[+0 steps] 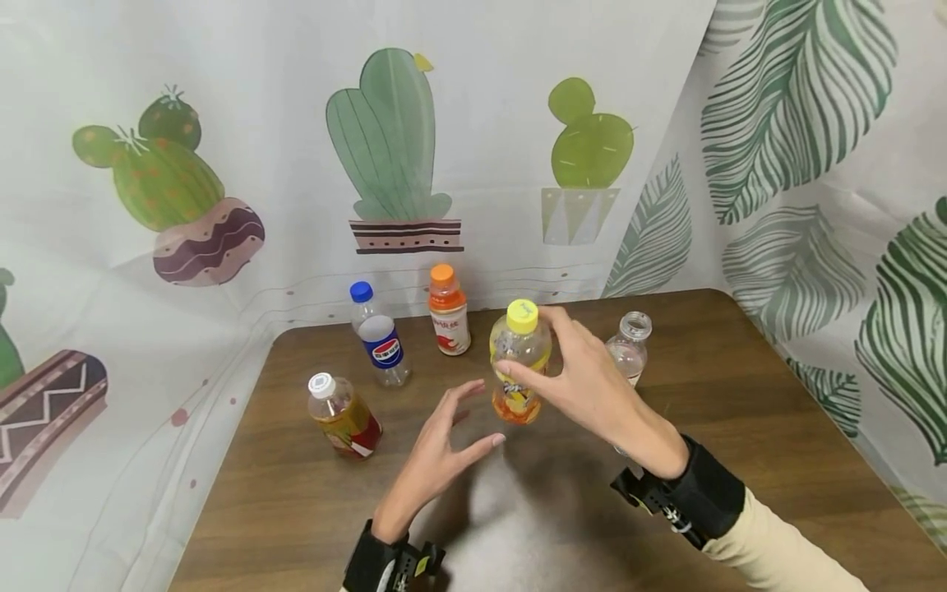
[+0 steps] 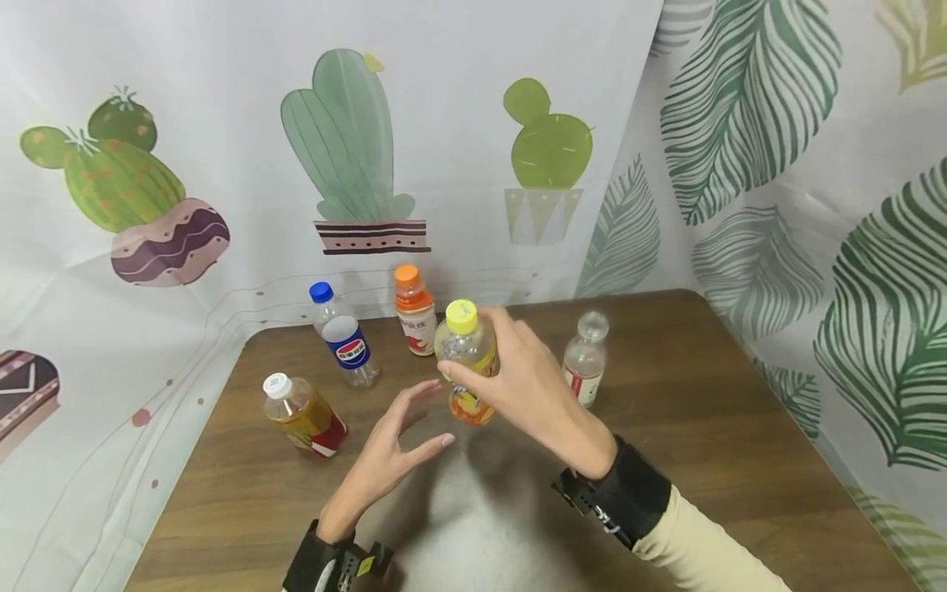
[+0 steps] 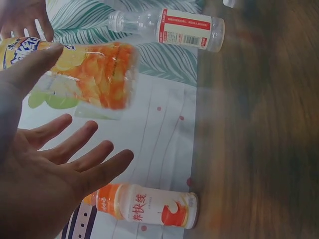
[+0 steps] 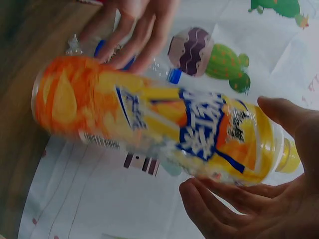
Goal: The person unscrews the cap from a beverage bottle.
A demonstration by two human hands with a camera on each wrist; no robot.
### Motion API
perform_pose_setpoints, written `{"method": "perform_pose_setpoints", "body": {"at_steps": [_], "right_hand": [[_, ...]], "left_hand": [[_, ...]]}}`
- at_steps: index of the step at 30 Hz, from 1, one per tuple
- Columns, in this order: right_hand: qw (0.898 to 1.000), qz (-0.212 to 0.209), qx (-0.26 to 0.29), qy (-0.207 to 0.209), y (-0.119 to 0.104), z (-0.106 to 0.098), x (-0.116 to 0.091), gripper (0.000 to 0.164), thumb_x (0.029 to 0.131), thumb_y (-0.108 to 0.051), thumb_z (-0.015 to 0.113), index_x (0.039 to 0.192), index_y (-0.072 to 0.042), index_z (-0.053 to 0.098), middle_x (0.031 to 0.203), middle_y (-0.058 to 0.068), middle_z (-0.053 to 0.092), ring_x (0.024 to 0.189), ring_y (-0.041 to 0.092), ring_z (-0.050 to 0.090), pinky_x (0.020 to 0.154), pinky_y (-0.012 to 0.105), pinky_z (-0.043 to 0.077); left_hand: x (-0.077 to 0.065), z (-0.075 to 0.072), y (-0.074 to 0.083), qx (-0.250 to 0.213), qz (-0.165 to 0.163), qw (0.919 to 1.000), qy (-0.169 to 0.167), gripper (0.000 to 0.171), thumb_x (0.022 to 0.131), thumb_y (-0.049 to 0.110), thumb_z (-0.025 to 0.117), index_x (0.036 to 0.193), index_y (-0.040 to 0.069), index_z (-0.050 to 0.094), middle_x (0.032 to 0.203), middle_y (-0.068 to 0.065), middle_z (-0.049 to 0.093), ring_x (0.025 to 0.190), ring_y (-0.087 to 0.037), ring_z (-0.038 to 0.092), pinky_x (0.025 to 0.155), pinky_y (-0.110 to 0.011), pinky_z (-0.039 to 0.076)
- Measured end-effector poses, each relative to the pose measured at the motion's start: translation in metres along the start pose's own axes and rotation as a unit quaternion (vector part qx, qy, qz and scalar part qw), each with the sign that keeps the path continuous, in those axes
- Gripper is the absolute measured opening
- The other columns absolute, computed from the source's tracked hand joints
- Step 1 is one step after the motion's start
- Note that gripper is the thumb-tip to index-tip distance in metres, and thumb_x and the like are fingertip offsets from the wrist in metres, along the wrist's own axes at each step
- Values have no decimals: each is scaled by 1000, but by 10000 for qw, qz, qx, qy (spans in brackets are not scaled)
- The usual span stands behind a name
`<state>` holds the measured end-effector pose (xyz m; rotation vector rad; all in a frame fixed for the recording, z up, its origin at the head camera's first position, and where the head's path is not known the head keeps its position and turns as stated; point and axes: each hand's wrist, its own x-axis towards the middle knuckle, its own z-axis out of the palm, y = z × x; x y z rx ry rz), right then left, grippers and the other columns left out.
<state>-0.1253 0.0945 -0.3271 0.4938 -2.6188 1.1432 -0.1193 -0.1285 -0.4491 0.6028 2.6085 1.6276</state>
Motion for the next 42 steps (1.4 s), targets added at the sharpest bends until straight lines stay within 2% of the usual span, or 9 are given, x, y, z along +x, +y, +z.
{"method": "perform_pose_setpoints", "body": {"at_steps": [6,11,20,23,27,30,34,38,42], "right_hand": [[9986,-124,230,-454,-5,9,-17,65,83,-53,75,133,-20,50,113,-3,65,100,12,63,83,37,54],[9965,-178,335,-750,-7,15,-27,67,83,-56,74,134,-21,49,113,-6,67,100,9,64,83,36,54],[9956,-335,261,-836,-7,22,-33,70,83,-52,75,138,-20,46,120,-5,66,106,11,64,88,37,54],[9955,-408,54,-856,-6,23,-34,78,82,-56,74,142,-17,43,127,-1,62,113,15,62,91,40,54],[9931,-913,-584,-451,-4,19,-33,81,81,-60,72,140,-12,44,128,1,58,114,15,59,92,37,53],[9855,-1318,-1057,136,-3,12,-30,60,85,-55,70,123,-12,54,106,-2,59,92,10,57,74,27,51],[9728,-1646,-1529,566,-3,7,-27,36,93,-47,65,94,-13,54,78,-6,48,64,5,43,51,18,35],[9596,-1683,-2056,921,-5,10,-26,40,93,-44,66,79,-12,47,66,-7,39,51,6,35,44,18,27],[9555,-1521,-2316,1015,-15,23,-21,42,95,-44,64,75,-13,45,61,-7,35,45,7,33,41,20,26]], "left_hand": [[1,4,5,-156,99,9997,-126,78,83,34,81,148,27,38,149,3,45,142,-20,40,115,-47,36],[-3,8,7,-399,124,9990,-174,78,82,32,82,147,31,39,143,7,51,136,-16,48,113,-47,39],[-8,10,7,-509,-50,9985,-199,73,84,32,81,144,37,41,133,9,60,122,-12,59,103,-43,49],[-9,9,8,-428,-33,9989,-162,71,84,35,80,144,35,43,131,9,62,119,-12,61,101,-42,50],[-12,8,8,-302,-35,9995,-117,69,82,37,81,142,30,46,127,6,66,113,-14,64,97,-38,53],[-8,12,9,-260,-99,9994,-193,67,82,37,82,140,27,49,123,5,67,111,-15,65,95,-40,54],[-4,19,8,-201,-55,9994,-276,66,81,38,82,137,25,50,122,5,67,111,-15,65,95,-47,53],[-3,23,6,-27,68,9998,-159,61,79,43,82,131,26,54,117,9,68,107,-11,65,94,-42,54],[-12,19,2,247,99,9990,362,56,74,40,86,122,30,58,110,15,69,101,-7,66,90,-37,55]]}}
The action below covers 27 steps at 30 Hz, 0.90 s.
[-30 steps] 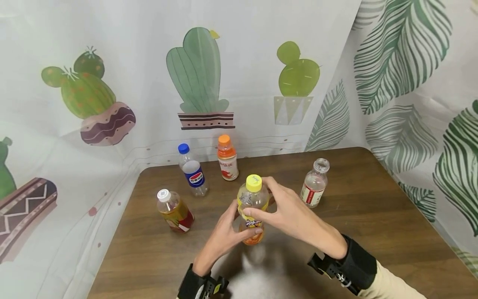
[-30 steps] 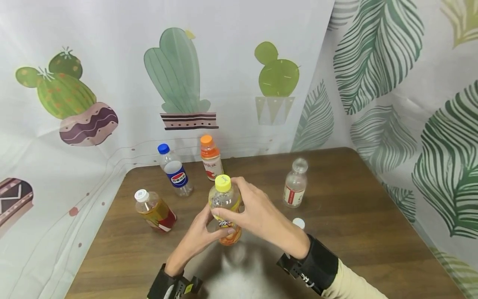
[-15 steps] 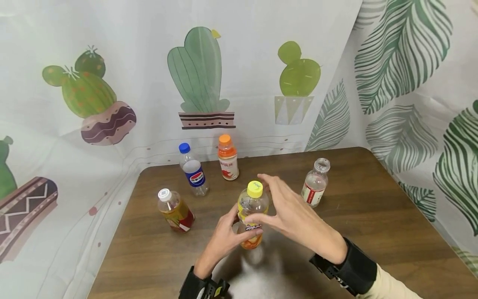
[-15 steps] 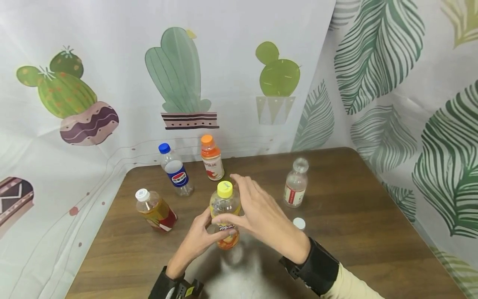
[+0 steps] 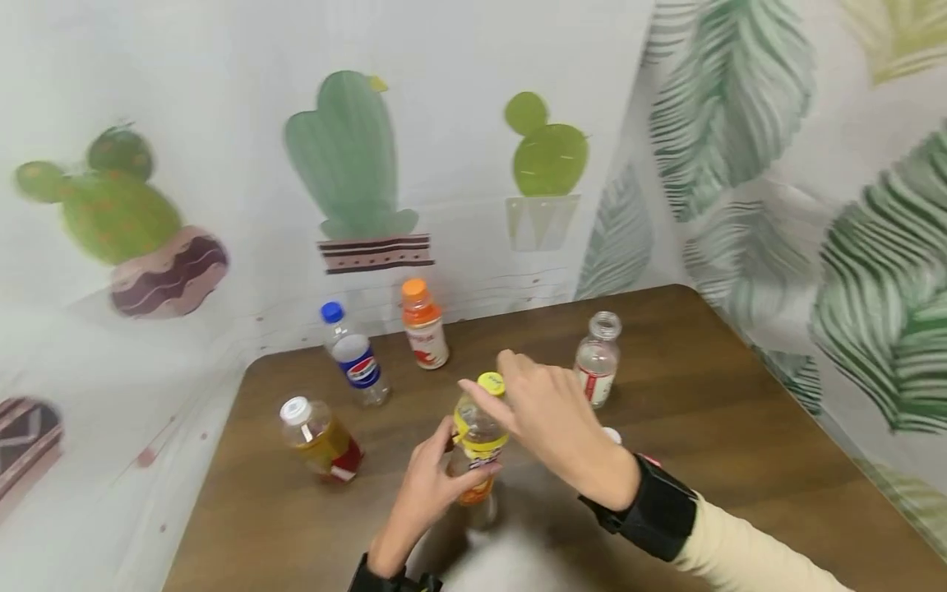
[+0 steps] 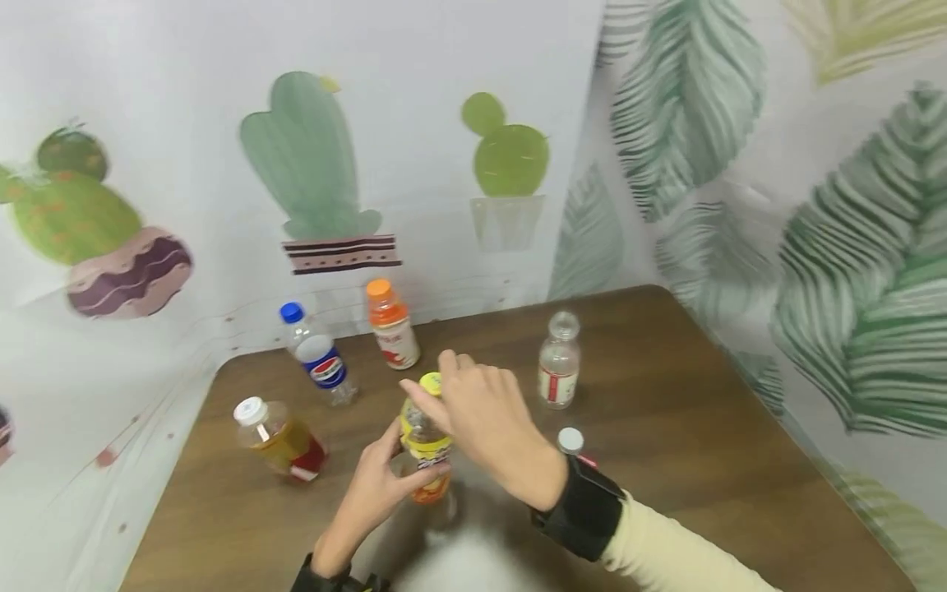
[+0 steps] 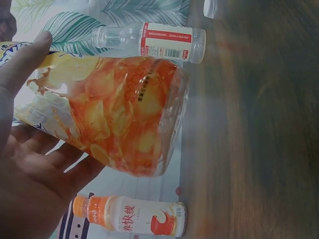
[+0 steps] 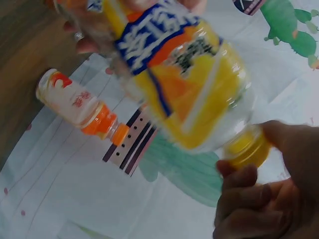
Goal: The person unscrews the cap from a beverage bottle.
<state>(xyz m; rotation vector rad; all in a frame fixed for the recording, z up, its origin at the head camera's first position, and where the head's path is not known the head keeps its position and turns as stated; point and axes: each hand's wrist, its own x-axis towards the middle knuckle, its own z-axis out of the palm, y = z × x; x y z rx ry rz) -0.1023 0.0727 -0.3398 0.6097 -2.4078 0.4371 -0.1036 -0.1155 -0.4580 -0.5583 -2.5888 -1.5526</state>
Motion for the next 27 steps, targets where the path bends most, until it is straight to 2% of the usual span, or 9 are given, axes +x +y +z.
{"method": "perform_pose_setpoints", "body": {"at_steps": [4,6,8,14,17,23,27], "right_hand": [[9979,-311,464,-319,-17,11,11,37,99,-39,60,79,-11,45,65,-6,36,47,5,34,43,17,27],[9957,-487,688,-392,-21,14,14,36,99,-36,61,81,-9,45,67,-6,36,49,4,34,44,16,27],[9943,-617,789,-362,-21,14,14,35,98,-33,63,81,-9,45,67,-5,36,50,4,34,44,15,26],[9913,-779,973,-432,-10,9,10,30,99,-31,61,84,-10,46,70,-6,37,54,4,34,47,13,26],[9892,-879,1036,-552,-2,3,9,27,100,-31,60,88,-11,46,72,-6,37,57,4,35,49,13,28],[9850,-1289,841,-779,12,-9,5,22,100,-33,58,92,-15,47,77,-8,39,64,4,40,51,15,33],[9811,-1490,685,-1027,18,-14,3,21,102,-33,55,94,-16,47,81,-7,40,65,6,39,49,15,30]], "left_hand": [[-16,-13,-6,273,-163,9973,668,55,70,34,90,115,31,59,102,18,70,95,-4,66,87,-34,55],[-20,-16,-8,307,-212,9963,779,54,70,34,90,114,30,59,100,18,70,94,-3,66,86,-33,55],[-22,-17,-9,271,-219,9965,753,53,72,36,89,115,29,59,100,18,71,94,-3,66,87,-31,55],[-15,-11,-4,-129,-284,9985,454,53,73,34,88,118,32,60,103,16,71,95,-6,67,88,-33,55],[-10,-10,-1,-289,-375,9988,120,59,74,35,88,125,33,58,108,14,71,99,-7,67,91,-33,54],[-3,-10,2,-484,-199,9973,-513,63,78,32,86,133,29,56,112,10,71,102,-10,67,90,-29,54],[0,-9,1,-540,-189,9947,-855,63,80,33,84,135,28,54,115,9,70,105,-11,66,91,-31,54]]}}
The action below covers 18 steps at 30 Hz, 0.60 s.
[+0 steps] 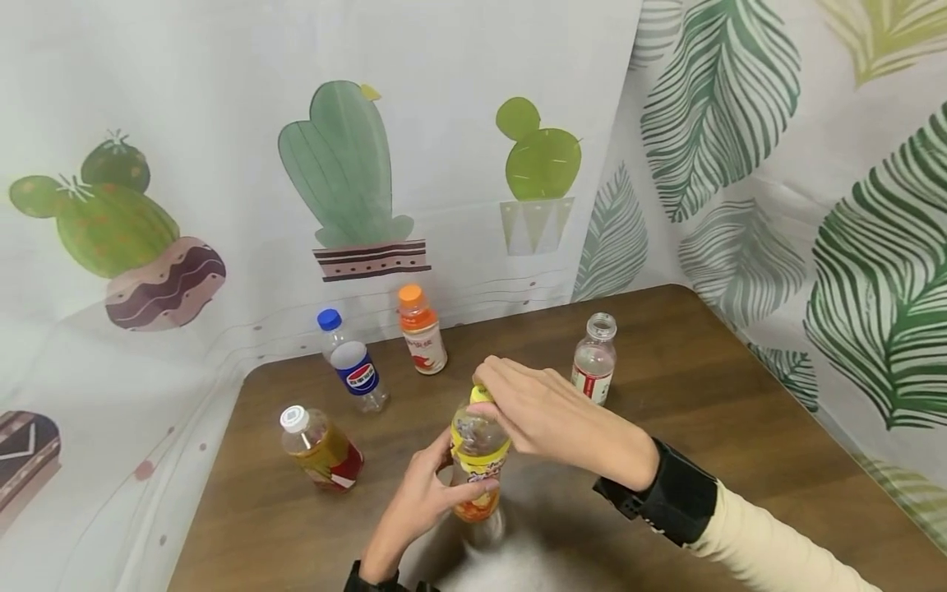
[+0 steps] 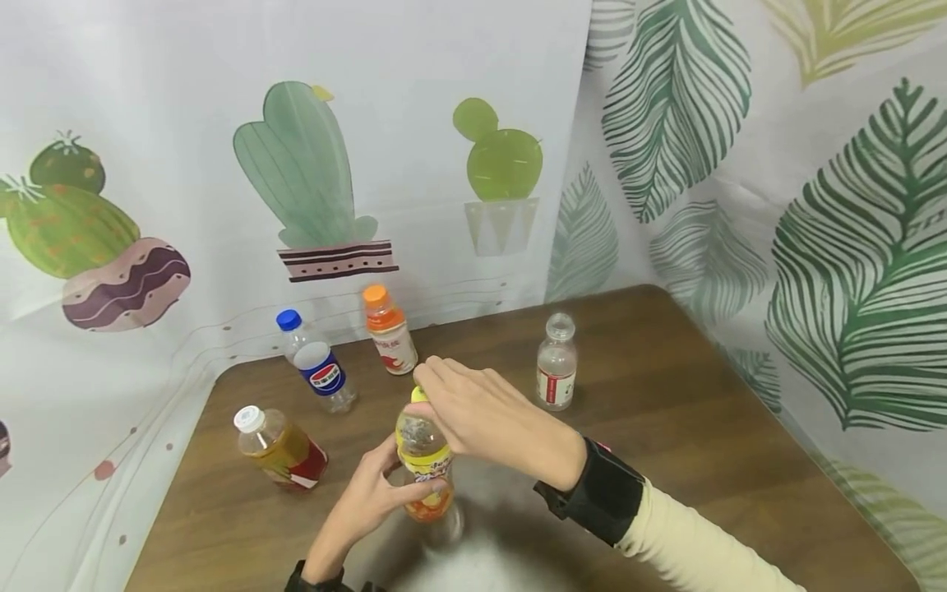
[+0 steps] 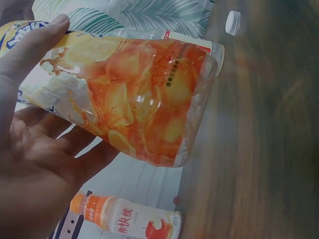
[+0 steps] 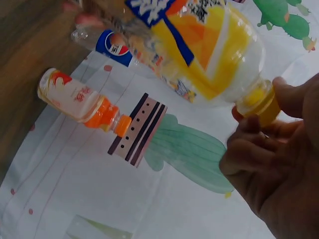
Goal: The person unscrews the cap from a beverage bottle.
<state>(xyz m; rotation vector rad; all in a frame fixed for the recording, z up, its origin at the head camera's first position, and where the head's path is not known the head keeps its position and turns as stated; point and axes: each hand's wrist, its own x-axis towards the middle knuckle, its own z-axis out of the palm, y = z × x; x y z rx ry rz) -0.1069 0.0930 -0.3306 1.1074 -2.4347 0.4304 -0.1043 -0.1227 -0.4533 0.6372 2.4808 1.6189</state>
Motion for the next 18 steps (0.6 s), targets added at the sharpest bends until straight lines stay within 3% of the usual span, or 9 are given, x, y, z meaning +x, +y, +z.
{"method": "perform_pose_setpoints", "body": {"at_steps": [6,11,14,18], "right_hand": [[9994,70,-163,-313,2,-3,-2,23,102,-39,53,99,-16,51,85,-7,44,67,5,43,48,15,33],[9978,607,-207,163,-1,-14,3,44,98,-52,53,113,-10,59,97,-3,63,79,8,60,60,22,52],[9936,981,-258,490,-7,-21,7,47,97,-56,51,100,-10,59,84,-3,62,69,9,59,55,23,50],[9895,1276,-527,418,-14,-19,11,49,96,-58,53,77,-12,47,62,-6,42,48,8,41,42,20,30]], "left_hand": [[2,3,-5,-79,-54,9999,-96,64,80,33,84,136,29,53,117,8,69,105,-11,65,90,-31,54],[2,6,-4,-127,-91,9999,28,63,79,32,84,135,29,54,115,8,70,103,-10,66,89,-28,54],[2,7,-3,-50,-33,9998,188,62,78,32,85,132,28,56,113,8,71,100,-10,67,87,-28,55],[3,7,0,34,2,9995,320,60,77,35,85,130,27,57,112,9,71,99,-10,68,87,-29,56]]}}
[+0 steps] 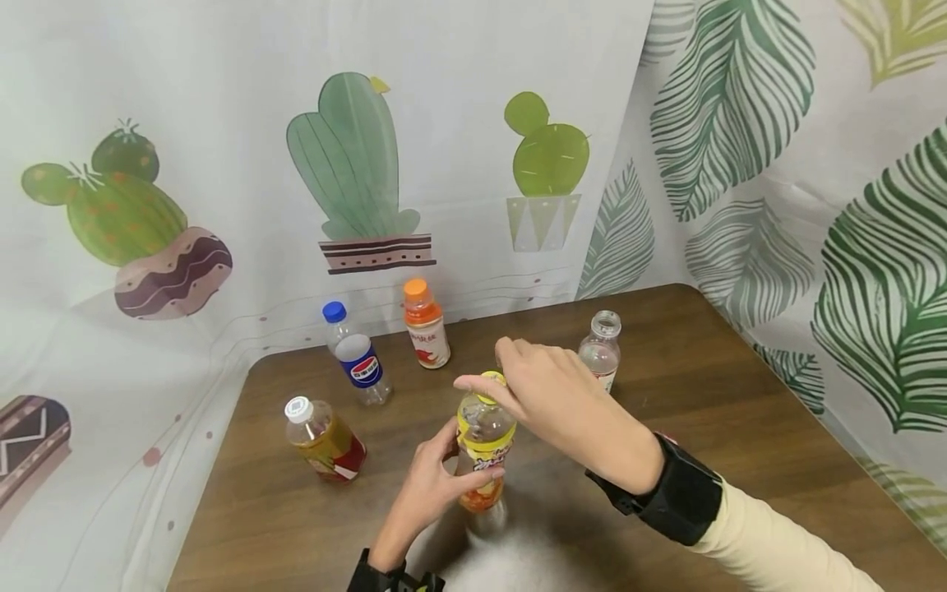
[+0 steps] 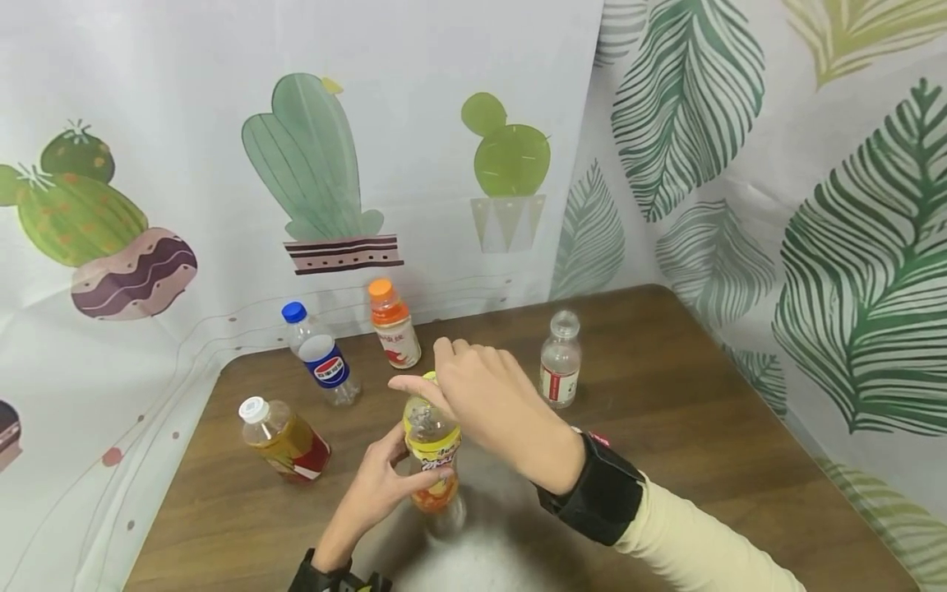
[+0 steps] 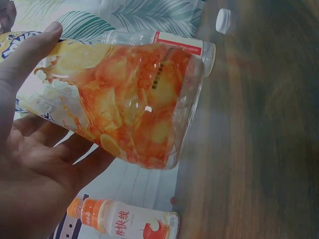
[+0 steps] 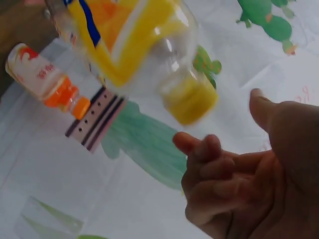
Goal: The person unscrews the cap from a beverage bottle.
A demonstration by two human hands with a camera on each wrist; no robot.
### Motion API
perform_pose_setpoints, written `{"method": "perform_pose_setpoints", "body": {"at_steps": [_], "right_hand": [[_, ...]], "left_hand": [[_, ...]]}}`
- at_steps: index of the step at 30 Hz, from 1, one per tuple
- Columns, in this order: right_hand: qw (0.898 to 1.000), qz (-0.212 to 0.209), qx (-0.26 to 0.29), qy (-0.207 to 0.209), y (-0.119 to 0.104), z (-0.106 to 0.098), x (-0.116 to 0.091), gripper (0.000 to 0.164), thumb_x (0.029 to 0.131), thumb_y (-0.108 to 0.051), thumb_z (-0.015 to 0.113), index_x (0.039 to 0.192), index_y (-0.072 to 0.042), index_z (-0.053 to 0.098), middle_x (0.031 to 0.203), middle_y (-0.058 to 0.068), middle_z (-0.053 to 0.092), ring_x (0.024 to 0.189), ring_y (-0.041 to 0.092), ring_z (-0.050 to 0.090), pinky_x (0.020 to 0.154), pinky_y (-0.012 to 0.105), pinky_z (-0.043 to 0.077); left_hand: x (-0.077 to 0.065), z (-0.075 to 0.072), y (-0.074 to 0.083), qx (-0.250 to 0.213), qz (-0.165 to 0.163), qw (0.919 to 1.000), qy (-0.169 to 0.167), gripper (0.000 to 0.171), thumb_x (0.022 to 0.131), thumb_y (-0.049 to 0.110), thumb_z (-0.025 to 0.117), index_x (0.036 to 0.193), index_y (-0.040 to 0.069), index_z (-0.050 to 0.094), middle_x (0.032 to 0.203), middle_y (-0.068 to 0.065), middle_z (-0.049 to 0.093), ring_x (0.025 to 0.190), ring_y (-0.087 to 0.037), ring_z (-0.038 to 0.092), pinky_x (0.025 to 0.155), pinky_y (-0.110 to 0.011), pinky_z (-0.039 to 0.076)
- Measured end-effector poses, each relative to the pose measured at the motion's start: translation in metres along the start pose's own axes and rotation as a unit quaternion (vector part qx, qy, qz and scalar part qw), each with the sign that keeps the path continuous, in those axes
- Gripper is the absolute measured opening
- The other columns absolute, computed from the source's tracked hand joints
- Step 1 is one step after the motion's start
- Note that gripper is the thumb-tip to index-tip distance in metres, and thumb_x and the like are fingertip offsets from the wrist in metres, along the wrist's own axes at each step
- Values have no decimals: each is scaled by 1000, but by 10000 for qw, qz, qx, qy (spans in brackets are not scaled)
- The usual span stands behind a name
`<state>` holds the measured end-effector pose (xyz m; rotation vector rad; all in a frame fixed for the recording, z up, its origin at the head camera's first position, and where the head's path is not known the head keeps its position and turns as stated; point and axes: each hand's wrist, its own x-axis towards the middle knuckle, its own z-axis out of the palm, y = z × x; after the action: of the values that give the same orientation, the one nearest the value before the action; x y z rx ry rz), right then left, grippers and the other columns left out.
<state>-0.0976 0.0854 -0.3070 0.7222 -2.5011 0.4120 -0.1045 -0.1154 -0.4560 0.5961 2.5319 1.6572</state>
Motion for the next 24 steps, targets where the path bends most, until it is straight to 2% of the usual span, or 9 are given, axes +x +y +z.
{"method": "perform_pose_setpoints", "body": {"at_steps": [4,9,13,17,24], "right_hand": [[9998,113,-86,-105,-5,9,-1,47,93,-52,63,75,-11,47,59,-5,40,45,8,40,40,19,24],[9991,233,317,-134,-8,15,-3,40,93,-43,67,77,-11,48,62,-6,39,49,6,41,42,18,27],[9977,146,637,-194,-7,16,-1,35,96,-37,65,80,-10,48,66,-5,40,53,5,40,46,17,31],[9960,30,875,-206,-5,16,0,33,96,-34,65,82,-10,48,69,-6,39,55,5,37,47,15,30],[9945,-273,985,-208,-2,14,3,30,96,-33,66,85,-10,50,71,-6,42,58,5,39,49,15,33]], "left_hand": [[-1,-1,1,80,-122,9999,-11,60,78,38,84,129,26,56,113,9,70,101,-9,67,88,-30,56],[-2,-3,0,101,-187,9998,-21,60,79,40,83,131,25,56,115,7,70,102,-11,67,88,-32,56],[-2,-3,1,29,-158,9999,19,59,79,40,83,129,24,56,114,7,70,102,-11,67,88,-34,56],[-1,-4,3,-3,-161,9998,73,58,78,38,85,128,27,57,112,10,70,101,-9,67,89,-31,55],[0,-5,4,-121,-110,9999,23,59,79,36,84,130,28,56,113,9,70,101,-10,67,89,-29,55]]}}
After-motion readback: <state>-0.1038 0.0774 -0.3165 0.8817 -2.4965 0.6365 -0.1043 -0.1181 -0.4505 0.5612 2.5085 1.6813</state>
